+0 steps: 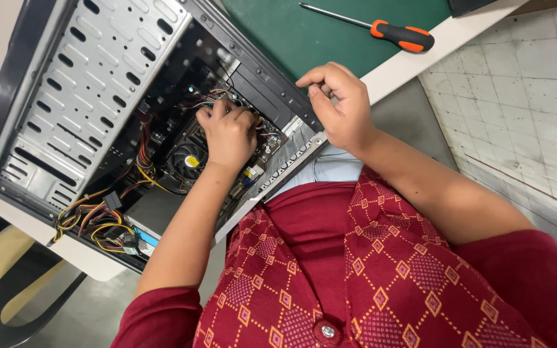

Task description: Installing a power supply unit into a computer case and connecting the power cables to the motherboard and other components.

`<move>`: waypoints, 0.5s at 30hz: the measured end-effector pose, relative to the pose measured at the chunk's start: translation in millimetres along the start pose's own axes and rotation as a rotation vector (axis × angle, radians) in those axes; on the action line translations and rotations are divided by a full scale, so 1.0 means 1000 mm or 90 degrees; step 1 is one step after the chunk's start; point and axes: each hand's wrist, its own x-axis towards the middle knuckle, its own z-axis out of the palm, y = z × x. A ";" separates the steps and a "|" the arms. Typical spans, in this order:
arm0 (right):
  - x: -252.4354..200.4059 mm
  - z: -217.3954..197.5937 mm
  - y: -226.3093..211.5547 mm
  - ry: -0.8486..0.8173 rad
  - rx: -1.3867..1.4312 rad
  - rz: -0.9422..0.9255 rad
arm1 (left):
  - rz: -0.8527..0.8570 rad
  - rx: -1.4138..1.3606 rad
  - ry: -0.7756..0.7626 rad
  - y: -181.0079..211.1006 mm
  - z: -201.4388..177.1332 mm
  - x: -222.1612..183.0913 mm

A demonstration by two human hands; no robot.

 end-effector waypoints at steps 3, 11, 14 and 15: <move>0.000 0.001 0.000 0.004 0.004 -0.001 | -0.005 -0.020 -0.003 0.000 0.000 -0.001; 0.002 0.001 0.004 0.021 0.049 -0.006 | 0.007 -0.125 0.043 0.003 -0.021 0.000; 0.005 0.000 0.008 0.027 0.097 -0.015 | 0.019 -0.134 0.082 0.004 -0.024 -0.001; 0.005 -0.001 0.009 0.018 0.105 -0.011 | 0.027 -0.123 0.103 0.004 -0.023 -0.003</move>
